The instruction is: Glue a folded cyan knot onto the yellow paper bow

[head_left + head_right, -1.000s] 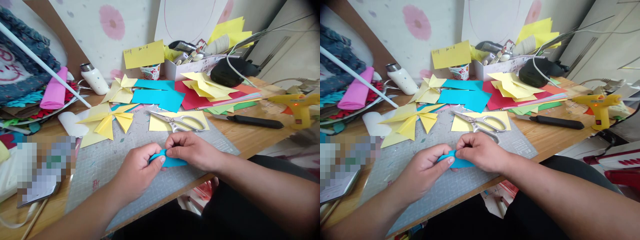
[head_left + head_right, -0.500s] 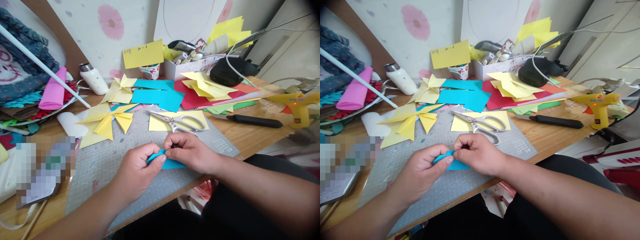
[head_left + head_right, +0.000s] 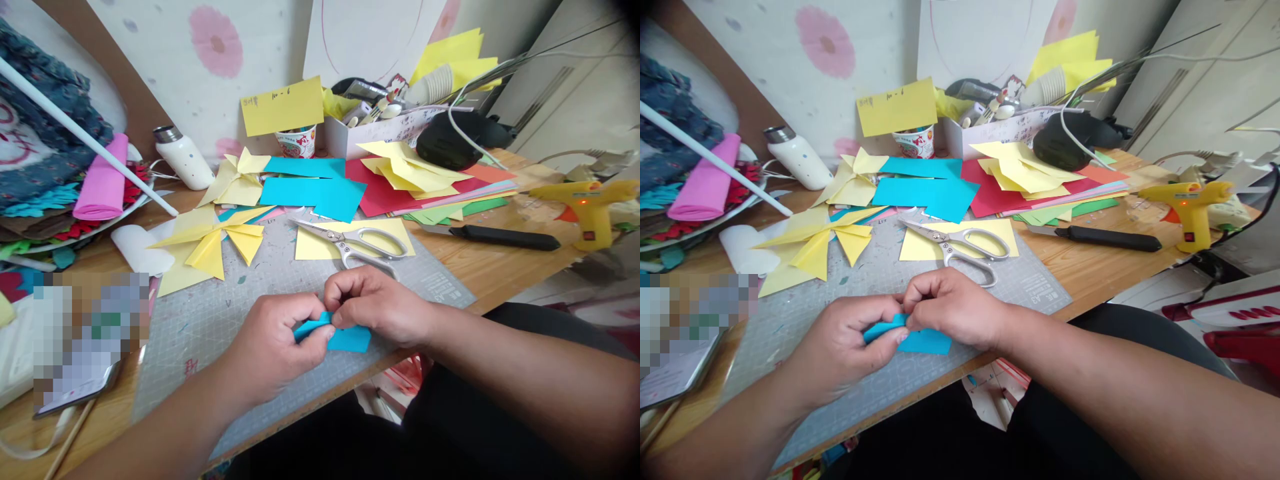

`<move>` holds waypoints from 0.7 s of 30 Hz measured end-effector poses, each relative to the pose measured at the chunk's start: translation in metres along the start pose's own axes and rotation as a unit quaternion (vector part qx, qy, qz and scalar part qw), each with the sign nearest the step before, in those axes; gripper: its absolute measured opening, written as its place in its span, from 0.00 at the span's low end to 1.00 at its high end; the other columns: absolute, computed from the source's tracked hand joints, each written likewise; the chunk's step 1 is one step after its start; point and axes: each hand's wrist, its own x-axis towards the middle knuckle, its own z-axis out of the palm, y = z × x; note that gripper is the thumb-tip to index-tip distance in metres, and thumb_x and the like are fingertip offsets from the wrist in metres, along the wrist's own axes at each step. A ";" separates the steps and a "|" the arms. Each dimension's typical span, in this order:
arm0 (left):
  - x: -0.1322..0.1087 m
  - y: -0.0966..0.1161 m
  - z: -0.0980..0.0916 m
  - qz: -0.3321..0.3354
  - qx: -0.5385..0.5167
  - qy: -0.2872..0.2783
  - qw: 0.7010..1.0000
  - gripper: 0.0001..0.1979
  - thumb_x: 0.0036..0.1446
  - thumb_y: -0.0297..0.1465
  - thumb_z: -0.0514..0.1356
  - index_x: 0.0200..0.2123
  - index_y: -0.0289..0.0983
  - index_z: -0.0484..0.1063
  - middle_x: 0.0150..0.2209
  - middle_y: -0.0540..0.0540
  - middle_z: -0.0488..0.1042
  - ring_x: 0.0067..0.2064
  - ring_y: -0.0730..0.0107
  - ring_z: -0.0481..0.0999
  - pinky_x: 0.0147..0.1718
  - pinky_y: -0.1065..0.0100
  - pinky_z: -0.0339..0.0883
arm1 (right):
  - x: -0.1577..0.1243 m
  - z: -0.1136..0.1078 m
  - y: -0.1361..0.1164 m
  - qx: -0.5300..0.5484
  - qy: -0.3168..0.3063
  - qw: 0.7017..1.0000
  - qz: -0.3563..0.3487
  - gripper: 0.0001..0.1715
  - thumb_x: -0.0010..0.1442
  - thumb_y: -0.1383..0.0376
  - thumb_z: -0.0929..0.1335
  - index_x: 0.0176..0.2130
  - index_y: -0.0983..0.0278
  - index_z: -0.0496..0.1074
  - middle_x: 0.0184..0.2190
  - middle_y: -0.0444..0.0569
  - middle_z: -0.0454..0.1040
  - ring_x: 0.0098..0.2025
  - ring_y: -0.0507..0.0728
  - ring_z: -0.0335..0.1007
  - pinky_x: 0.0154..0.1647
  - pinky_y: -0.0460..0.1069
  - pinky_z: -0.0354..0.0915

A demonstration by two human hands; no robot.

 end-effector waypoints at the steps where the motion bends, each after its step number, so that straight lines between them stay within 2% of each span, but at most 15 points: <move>1: 0.000 0.000 0.000 0.003 -0.001 0.000 1.000 0.11 0.50 0.29 0.56 0.18 0.37 0.59 0.18 0.56 0.55 0.21 0.78 0.53 0.20 0.74 0.49 | 0.001 0.001 0.001 0.024 0.003 1.000 0.010 0.04 0.41 0.71 0.68 0.21 0.66 0.66 0.17 0.37 0.62 0.20 0.45 0.52 0.19 0.43 0.50; 4: 0.000 0.000 0.001 -0.003 -0.005 -0.005 1.000 0.10 0.50 0.29 0.56 0.18 0.37 0.60 0.18 0.56 0.56 0.22 0.78 0.54 0.20 0.74 0.50 | 0.001 0.001 0.004 0.058 0.000 0.998 0.023 0.04 0.40 0.71 0.68 0.21 0.66 0.67 0.16 0.37 0.62 0.19 0.45 0.51 0.19 0.43 0.49; 6: 0.001 -0.001 0.001 -0.031 -0.010 0.003 0.999 0.10 0.50 0.31 0.56 0.19 0.37 0.61 0.19 0.56 0.56 0.22 0.77 0.54 0.21 0.74 0.50 | 0.000 -0.003 0.003 0.052 0.002 0.999 0.012 0.05 0.42 0.70 0.69 0.23 0.66 0.68 0.18 0.37 0.64 0.20 0.45 0.53 0.20 0.43 0.50; 10: 0.001 -0.005 0.001 -0.082 -0.034 0.058 0.994 0.11 0.53 0.35 0.55 0.22 0.38 0.61 0.19 0.56 0.55 0.23 0.77 0.55 0.21 0.73 0.51 | -0.008 -0.016 -0.004 0.018 0.017 0.999 -0.035 0.11 0.49 0.63 0.73 0.30 0.67 0.69 0.24 0.41 0.68 0.26 0.46 0.60 0.26 0.43 0.56; 13: 0.001 -0.010 0.001 -0.080 -0.072 0.090 0.990 0.12 0.56 0.37 0.56 0.24 0.38 0.63 0.20 0.56 0.56 0.24 0.76 0.56 0.23 0.73 0.52 | -0.012 -0.020 -0.009 -0.027 0.044 0.998 -0.039 0.15 0.47 0.62 0.75 0.30 0.66 0.69 0.25 0.41 0.68 0.27 0.47 0.62 0.28 0.44 0.58; 18: -0.001 -0.017 0.003 -0.078 -0.180 0.047 0.979 0.08 0.55 0.38 0.59 0.34 0.40 0.72 0.27 0.53 0.67 0.30 0.73 0.64 0.29 0.72 0.58 | -0.013 -0.014 -0.007 -0.119 0.063 0.990 -0.033 0.08 0.50 0.66 0.72 0.29 0.66 0.69 0.24 0.41 0.68 0.26 0.47 0.61 0.27 0.44 0.58; 21: 0.001 -0.015 0.004 -0.097 -0.188 0.025 0.977 0.09 0.56 0.38 0.59 0.34 0.39 0.74 0.28 0.52 0.70 0.30 0.72 0.65 0.28 0.71 0.59 | -0.013 -0.010 -0.005 -0.165 0.063 0.984 -0.037 0.04 0.52 0.67 0.70 0.30 0.66 0.70 0.24 0.41 0.68 0.26 0.47 0.61 0.27 0.44 0.58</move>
